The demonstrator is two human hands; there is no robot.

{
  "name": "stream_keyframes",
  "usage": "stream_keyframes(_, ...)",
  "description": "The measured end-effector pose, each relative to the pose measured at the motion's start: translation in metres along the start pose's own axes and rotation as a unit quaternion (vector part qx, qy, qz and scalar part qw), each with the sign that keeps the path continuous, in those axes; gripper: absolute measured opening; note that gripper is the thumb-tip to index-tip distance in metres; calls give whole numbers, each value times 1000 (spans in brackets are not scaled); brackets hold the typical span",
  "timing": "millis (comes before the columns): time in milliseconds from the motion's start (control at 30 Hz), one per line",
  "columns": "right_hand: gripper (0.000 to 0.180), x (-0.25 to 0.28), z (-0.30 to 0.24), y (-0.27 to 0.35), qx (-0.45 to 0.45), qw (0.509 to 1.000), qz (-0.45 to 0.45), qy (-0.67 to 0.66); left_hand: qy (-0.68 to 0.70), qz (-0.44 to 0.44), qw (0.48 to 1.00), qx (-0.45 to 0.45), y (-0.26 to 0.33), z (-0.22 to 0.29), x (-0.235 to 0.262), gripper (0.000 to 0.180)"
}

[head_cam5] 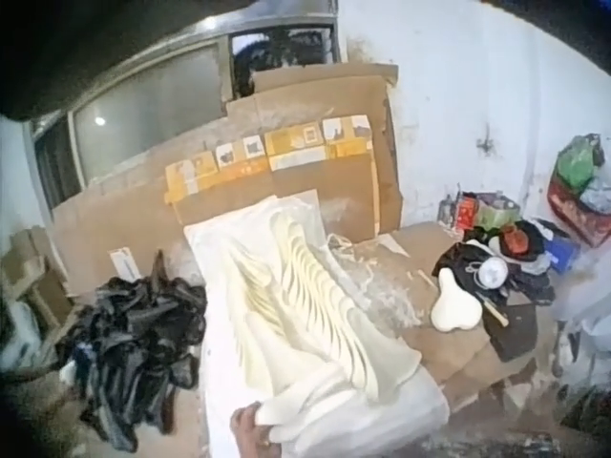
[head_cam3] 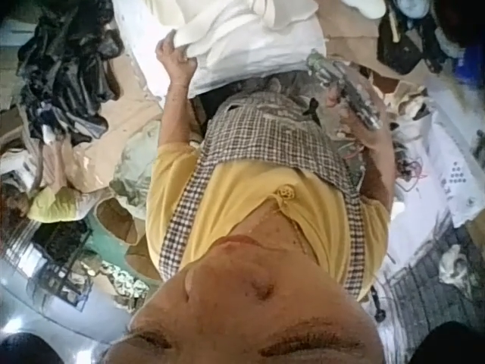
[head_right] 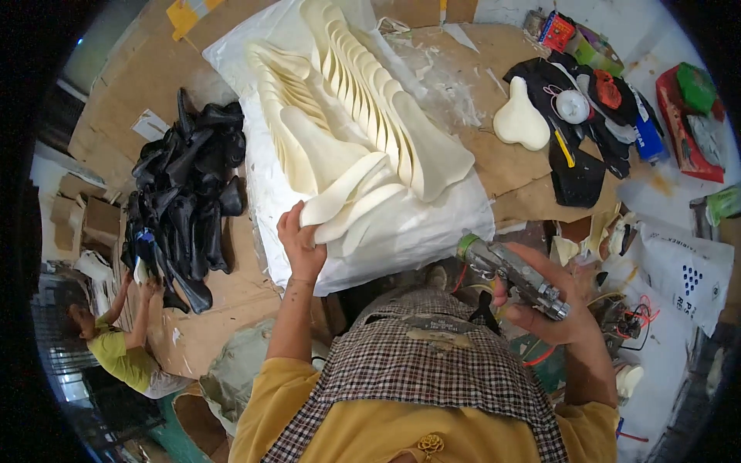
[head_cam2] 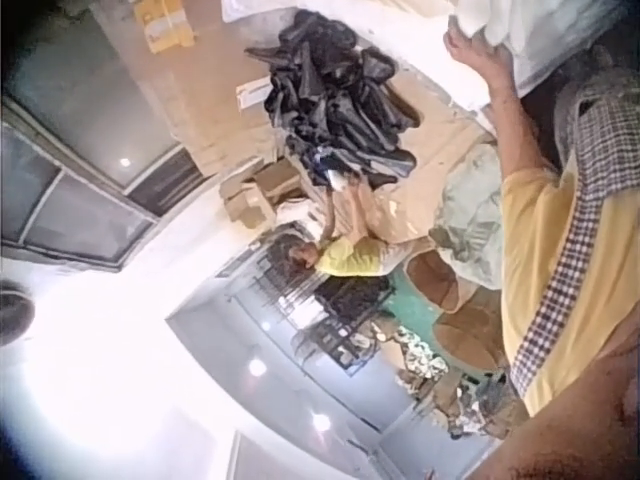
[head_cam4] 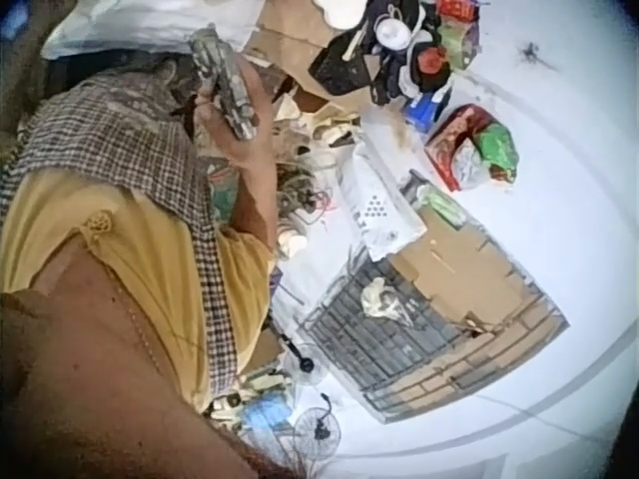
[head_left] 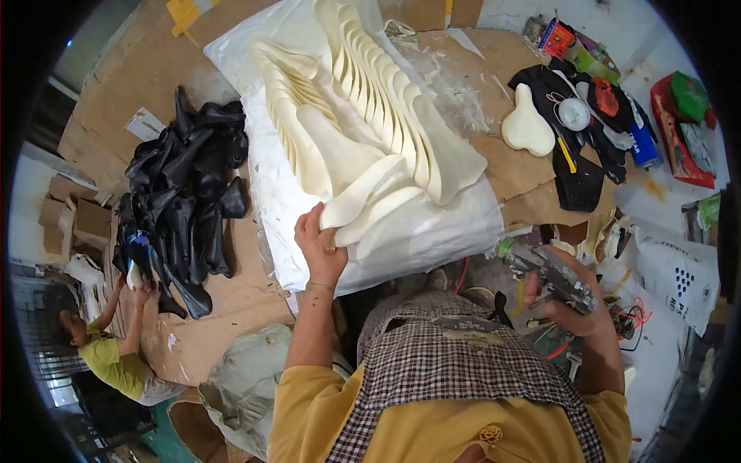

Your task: Applying adhesive to foam bicycle seat padding components and preparing them for assembly in a manufacturing facility.

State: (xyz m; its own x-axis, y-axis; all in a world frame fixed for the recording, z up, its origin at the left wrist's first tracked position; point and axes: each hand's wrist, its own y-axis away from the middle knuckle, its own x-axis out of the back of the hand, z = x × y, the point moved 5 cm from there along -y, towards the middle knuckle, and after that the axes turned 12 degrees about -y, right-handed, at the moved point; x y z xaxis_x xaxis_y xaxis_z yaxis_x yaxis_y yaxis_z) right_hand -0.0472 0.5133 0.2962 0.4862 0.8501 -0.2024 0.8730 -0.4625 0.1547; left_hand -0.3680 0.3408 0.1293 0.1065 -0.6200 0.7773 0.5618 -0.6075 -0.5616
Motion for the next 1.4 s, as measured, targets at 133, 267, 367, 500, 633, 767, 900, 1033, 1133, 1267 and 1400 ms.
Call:
stream_keyframes(133, 70, 0, -5, -3, 5, 1000, -10, 16, 23, -16, 1000, 4, -4, -7, -3, 35)
stream_keyframes(267, 69, 3, 0, -5, 9, 1000, -15, 10, 95, -7, 989, 114, -3, -57, 21, 37)
stream_keyframes(367, 69, 3, 3, -3, 22, 1000, -13, 0, 278, 54, 921, 268, 20, -122, 69, 35)
stream_keyframes(500, 70, -5, 6, -15, 18, 998, -56, 16, 382, 90, 755, 525, 113, -228, 93, 38)
stream_keyframes(633, 67, -28, 9, -34, 10, 993, -118, 14, 630, -90, 554, 537, 218, -269, 22, 32)
stream_keyframes(767, 61, -47, 7, -55, -33, 983, -172, 48, 630, 19, 549, 549, 130, -143, 33, 33)
stream_keyframes(900, 58, -76, 1, -70, -39, 965, -243, 94, 610, 29, 522, 596, 159, -160, 11, 34)
stream_keyframes(1033, 57, -80, 0, -76, -35, 964, -232, 121, 644, 44, 407, 646, 190, -186, -21, 37)
stream_keyframes(1133, 51, -68, 2, -78, -68, 988, -124, 66, 758, 3, 439, 483, 169, -170, -20, 37)
stream_keyframes(1267, 55, -71, -6, -72, 17, 957, -234, 170, 708, 6, 443, 550, 183, -193, -39, 40)
stream_keyframes(1400, 61, -39, -4, -59, -39, 991, -72, 102, 514, -5, 658, 550, 152, -172, -12, 70)
